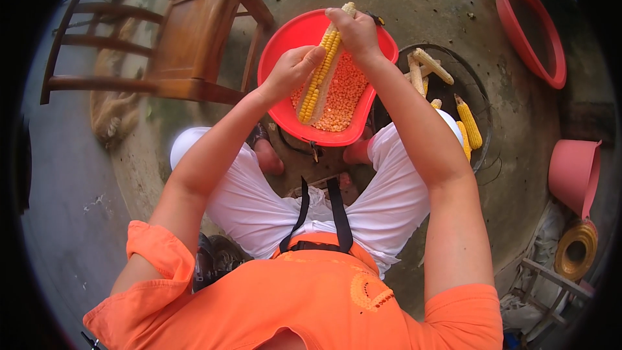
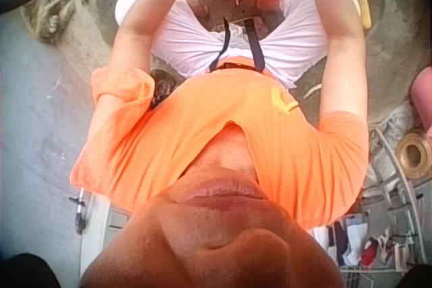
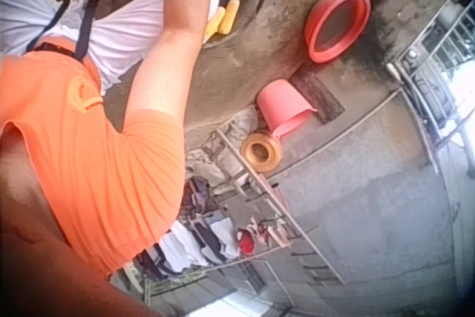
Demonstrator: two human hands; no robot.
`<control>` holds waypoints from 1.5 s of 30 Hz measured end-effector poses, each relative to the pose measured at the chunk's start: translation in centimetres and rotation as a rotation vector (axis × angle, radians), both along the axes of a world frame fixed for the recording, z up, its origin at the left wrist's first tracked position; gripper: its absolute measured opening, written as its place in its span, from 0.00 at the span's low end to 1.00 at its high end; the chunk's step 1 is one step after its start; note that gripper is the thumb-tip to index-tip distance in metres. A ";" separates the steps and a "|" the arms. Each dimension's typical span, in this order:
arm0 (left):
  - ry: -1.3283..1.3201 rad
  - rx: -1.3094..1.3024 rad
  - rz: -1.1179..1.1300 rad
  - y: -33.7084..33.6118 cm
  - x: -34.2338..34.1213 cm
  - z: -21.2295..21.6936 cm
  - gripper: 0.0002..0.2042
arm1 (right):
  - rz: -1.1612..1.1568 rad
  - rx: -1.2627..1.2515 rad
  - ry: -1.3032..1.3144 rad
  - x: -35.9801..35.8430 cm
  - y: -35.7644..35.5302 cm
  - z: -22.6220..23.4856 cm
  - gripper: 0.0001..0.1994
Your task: The person shells ears of corn by hand, stripping the kernels off the cobs into a basin.
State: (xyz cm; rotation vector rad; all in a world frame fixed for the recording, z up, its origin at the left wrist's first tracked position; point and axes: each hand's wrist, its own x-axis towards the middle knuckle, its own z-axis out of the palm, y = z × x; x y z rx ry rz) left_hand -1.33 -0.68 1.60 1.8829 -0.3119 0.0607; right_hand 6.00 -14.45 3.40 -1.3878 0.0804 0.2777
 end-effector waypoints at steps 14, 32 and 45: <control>0.250 -0.325 0.069 -0.3 -0.4 0.7 0.21 | 0.070 0.036 -0.012 -0.2 0.2 0.4 0.11; 0.010 -0.132 0.100 -0.6 -0.3 -0.1 0.21 | 0.135 -0.088 -0.091 -1.3 1.0 0.4 0.14; 0.158 -0.163 0.119 -0.2 -0.1 -0.6 0.20 | 0.159 -0.072 -0.145 -1.5 1.3 -0.1 0.17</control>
